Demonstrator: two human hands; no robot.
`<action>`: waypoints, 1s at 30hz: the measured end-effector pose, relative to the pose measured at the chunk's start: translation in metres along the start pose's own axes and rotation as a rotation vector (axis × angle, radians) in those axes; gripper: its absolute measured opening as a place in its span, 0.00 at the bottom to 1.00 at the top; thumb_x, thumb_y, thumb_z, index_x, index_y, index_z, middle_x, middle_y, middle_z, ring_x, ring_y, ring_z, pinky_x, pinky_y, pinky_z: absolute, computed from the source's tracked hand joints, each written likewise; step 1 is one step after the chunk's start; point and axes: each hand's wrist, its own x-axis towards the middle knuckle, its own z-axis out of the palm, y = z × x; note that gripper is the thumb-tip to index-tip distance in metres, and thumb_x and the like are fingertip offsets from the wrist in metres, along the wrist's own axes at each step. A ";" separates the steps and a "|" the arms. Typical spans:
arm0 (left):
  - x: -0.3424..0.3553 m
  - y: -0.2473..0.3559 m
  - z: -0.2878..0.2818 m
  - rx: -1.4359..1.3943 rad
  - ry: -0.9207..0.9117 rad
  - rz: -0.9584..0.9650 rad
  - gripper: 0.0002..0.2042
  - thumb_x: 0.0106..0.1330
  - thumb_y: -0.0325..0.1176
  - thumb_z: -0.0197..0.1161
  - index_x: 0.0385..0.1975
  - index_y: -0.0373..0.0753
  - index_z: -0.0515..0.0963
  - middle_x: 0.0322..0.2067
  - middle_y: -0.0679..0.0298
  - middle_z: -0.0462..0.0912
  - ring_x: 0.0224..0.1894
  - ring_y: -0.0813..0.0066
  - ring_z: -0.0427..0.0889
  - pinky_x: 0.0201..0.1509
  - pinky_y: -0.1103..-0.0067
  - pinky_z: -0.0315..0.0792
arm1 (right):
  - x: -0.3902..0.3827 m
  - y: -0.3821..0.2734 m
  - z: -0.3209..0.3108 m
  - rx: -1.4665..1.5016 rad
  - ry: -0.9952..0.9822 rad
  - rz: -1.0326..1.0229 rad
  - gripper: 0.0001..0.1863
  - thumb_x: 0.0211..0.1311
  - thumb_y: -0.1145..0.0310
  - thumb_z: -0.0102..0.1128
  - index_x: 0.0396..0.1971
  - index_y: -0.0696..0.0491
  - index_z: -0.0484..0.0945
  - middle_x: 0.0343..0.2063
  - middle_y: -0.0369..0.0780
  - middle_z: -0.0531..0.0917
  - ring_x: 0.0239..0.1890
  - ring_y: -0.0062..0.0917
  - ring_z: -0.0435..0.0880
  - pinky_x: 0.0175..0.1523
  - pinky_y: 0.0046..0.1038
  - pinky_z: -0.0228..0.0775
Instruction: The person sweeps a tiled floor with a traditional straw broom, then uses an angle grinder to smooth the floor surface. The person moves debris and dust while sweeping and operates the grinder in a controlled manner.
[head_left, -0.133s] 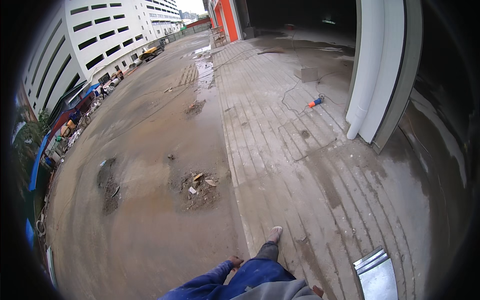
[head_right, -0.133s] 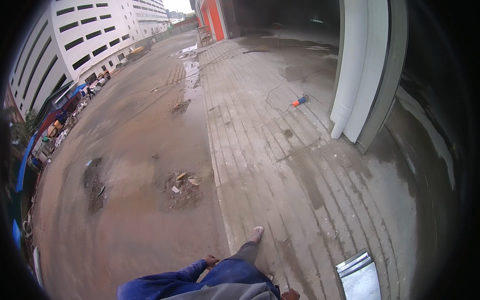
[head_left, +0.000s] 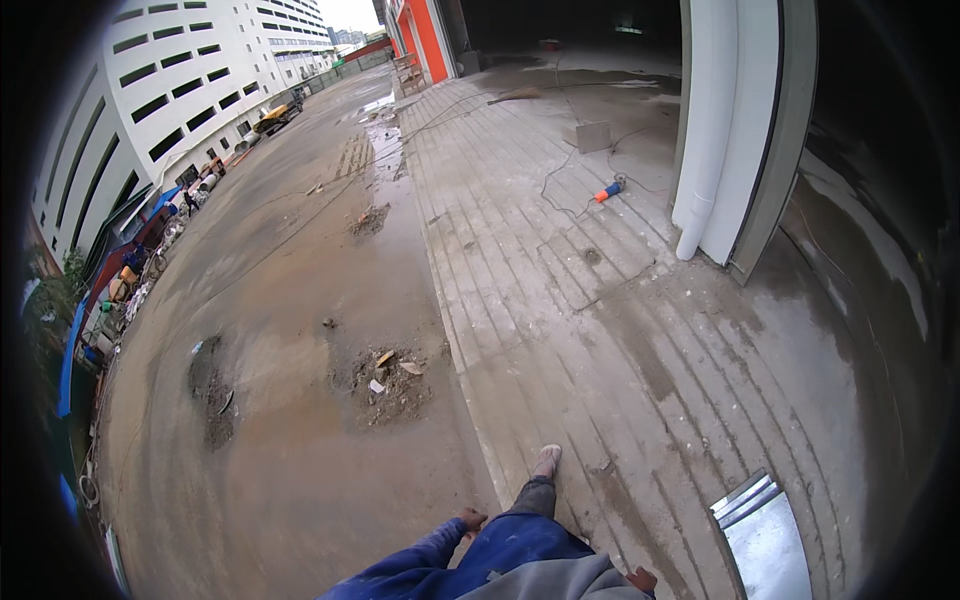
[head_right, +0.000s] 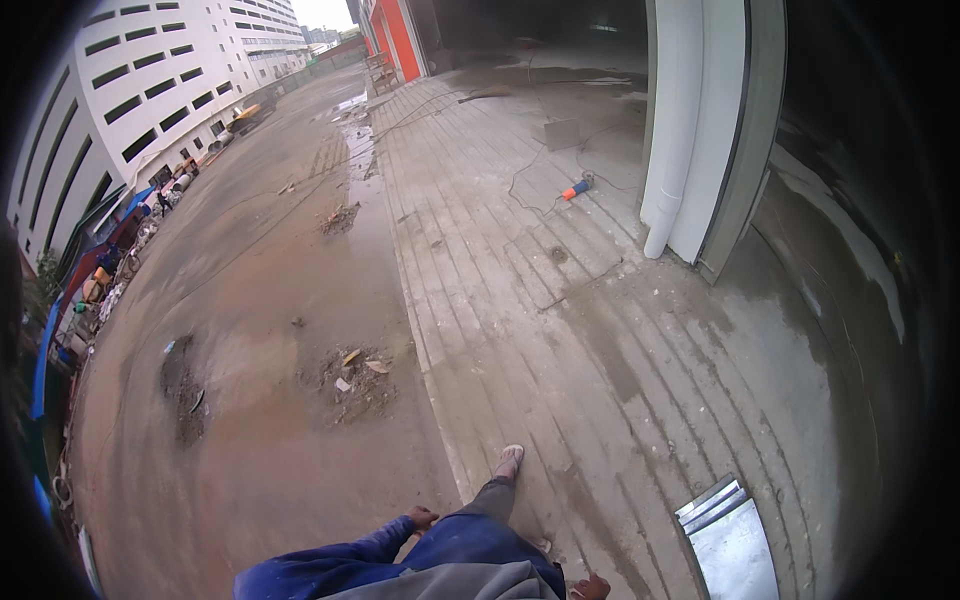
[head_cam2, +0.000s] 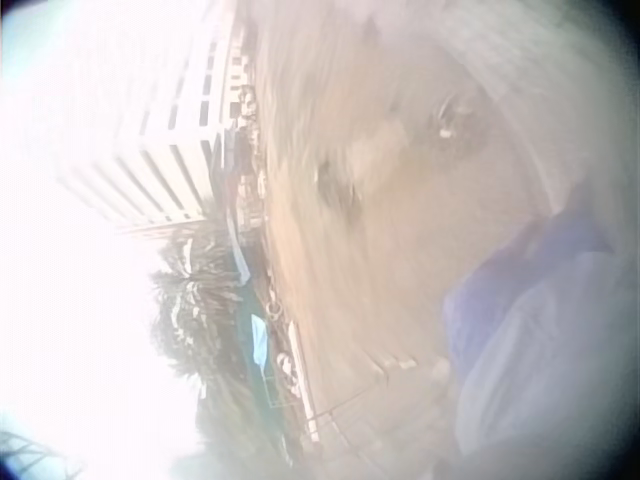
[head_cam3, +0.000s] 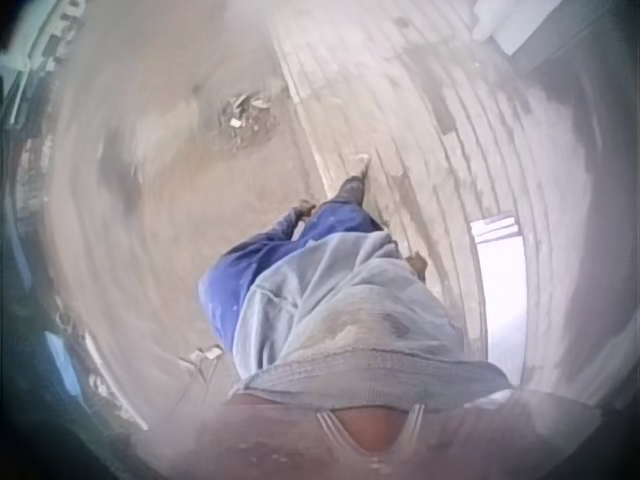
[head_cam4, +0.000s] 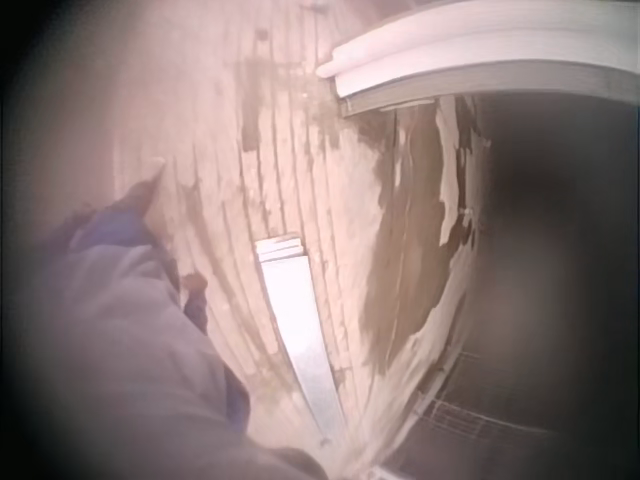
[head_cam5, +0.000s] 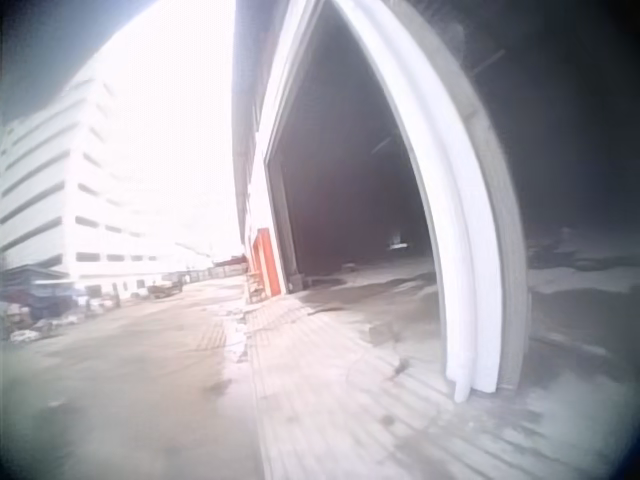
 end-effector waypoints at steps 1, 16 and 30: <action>0.000 0.005 -0.004 0.044 -0.009 0.041 0.24 0.71 0.53 0.65 0.51 0.36 0.87 0.41 0.54 0.93 0.37 0.56 0.94 0.41 0.63 0.90 | -0.005 0.003 0.010 0.242 0.011 0.041 0.29 0.72 0.38 0.64 0.51 0.51 0.78 0.47 0.50 0.89 0.42 0.49 0.90 0.44 0.64 0.81; -0.014 0.055 -0.019 0.013 -0.075 -0.053 0.28 0.75 0.51 0.64 0.67 0.38 0.79 0.43 0.55 0.92 0.35 0.63 0.94 0.36 0.66 0.88 | -0.049 -0.061 0.024 1.322 -0.001 0.544 0.19 0.75 0.51 0.61 0.51 0.52 0.79 0.43 0.50 0.88 0.40 0.48 0.90 0.44 0.60 0.81; -0.001 0.134 0.105 0.179 -0.239 -0.044 0.18 0.75 0.44 0.64 0.53 0.36 0.82 0.32 0.50 0.88 0.25 0.60 0.89 0.26 0.63 0.80 | -0.037 0.042 0.010 1.459 0.428 0.397 0.14 0.71 0.51 0.65 0.40 0.47 0.81 0.29 0.38 0.85 0.28 0.30 0.88 0.26 0.40 0.77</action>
